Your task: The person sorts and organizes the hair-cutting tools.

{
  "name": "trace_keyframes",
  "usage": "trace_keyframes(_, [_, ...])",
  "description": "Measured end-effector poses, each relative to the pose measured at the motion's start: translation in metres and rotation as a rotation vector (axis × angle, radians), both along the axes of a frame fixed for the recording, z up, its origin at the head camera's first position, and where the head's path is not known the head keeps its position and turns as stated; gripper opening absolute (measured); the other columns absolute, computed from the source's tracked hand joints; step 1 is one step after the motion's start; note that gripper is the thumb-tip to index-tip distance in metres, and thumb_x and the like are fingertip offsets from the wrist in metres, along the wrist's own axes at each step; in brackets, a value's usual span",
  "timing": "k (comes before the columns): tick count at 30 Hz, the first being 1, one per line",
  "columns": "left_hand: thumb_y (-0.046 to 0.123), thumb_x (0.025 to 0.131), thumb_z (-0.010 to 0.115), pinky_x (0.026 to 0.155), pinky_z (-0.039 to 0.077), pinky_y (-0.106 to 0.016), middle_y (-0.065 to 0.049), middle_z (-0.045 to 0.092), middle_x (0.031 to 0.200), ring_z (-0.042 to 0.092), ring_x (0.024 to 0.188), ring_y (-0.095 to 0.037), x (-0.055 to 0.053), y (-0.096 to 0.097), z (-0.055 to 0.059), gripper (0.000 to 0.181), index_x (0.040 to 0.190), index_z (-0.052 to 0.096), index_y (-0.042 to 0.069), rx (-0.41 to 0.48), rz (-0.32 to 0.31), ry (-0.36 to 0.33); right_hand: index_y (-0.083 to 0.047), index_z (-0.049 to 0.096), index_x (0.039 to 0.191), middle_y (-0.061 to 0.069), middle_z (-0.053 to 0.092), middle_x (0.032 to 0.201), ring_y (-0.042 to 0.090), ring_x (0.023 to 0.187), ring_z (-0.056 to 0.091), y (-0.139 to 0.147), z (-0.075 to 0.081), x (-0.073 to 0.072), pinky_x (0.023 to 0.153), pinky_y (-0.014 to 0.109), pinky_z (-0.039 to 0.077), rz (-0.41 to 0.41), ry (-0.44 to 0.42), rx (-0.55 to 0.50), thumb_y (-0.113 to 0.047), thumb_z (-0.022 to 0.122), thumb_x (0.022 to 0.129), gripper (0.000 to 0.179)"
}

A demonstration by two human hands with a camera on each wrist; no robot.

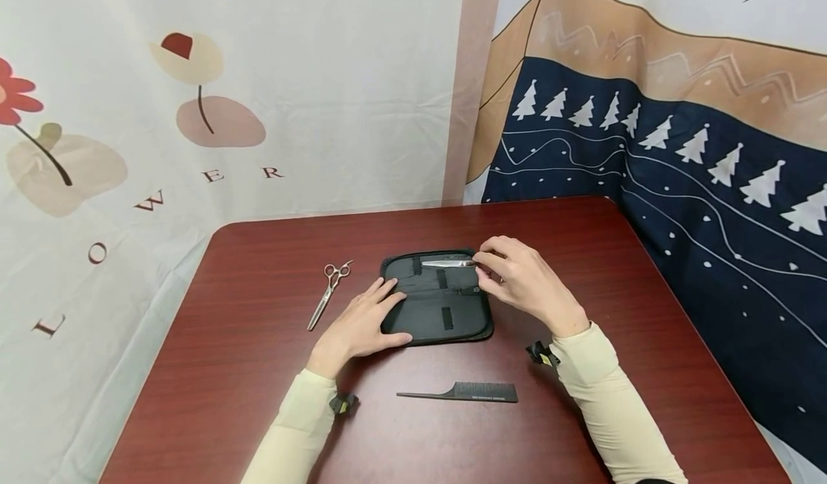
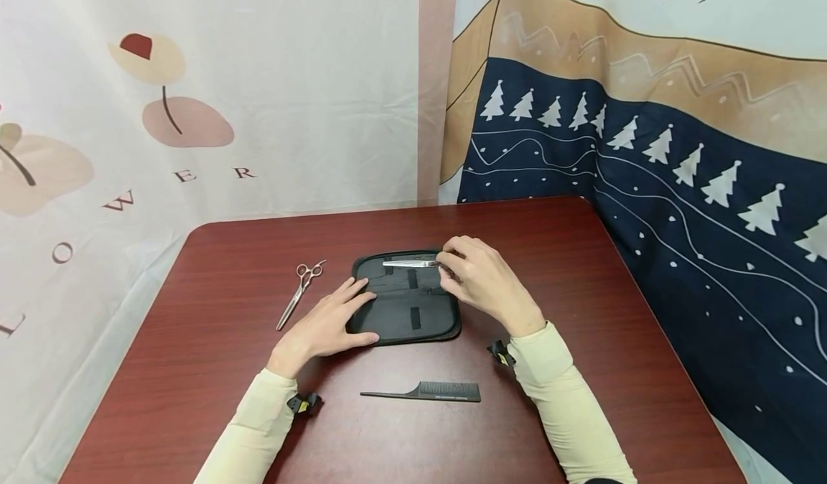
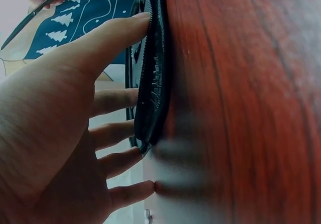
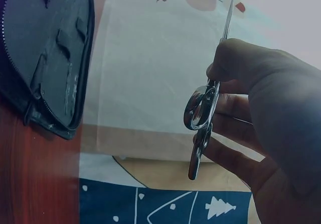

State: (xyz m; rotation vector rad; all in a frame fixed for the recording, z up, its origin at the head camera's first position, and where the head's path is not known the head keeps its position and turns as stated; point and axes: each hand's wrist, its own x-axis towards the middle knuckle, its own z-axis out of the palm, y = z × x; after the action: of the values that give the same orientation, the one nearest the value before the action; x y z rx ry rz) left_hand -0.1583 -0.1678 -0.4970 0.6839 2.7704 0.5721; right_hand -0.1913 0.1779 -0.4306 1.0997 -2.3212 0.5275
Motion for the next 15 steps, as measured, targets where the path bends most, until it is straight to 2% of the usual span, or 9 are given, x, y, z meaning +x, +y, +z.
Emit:
trace_keyframes(3, [0.053,0.1,0.082,0.136,0.032,-0.073,-0.019,0.035,0.185,0.023,0.176,-0.045,0.0011,0.0007,0.0006,0.083,0.166,0.055,0.009,-0.003,0.001,0.002,-0.003,0.085,0.109,0.013,0.075,0.106,0.026,0.096,0.071,-0.0013,-0.0003,0.0012,0.084,0.041,0.067,-0.001,0.007,0.004,-0.001,0.087,0.09,0.019])
trace_keyframes(10, [0.056,0.101,0.08,0.14,0.021,-0.073,-0.018,0.036,0.184,0.02,0.177,-0.045,0.0004,-0.0001,0.0003,0.083,0.166,0.056,0.01,-0.011,-0.007,0.022,-0.003,0.084,0.107,0.012,0.075,0.105,0.024,0.095,0.07,-0.0024,-0.0006,0.0019,0.082,0.039,0.066,0.008,0.018,-0.002,0.0,0.087,0.089,0.018])
trace_keyframes(15, [0.054,0.101,0.081,0.139,0.022,-0.075,-0.019,0.04,0.182,0.023,0.175,-0.048,-0.0025,-0.0039,0.0057,0.083,0.167,0.055,0.012,0.061,-0.021,0.039,-0.003,0.084,0.107,0.012,0.075,0.105,0.025,0.095,0.071,-0.0016,-0.0014,0.0016,0.082,0.039,0.066,0.01,0.022,0.008,-0.001,0.086,0.09,0.017])
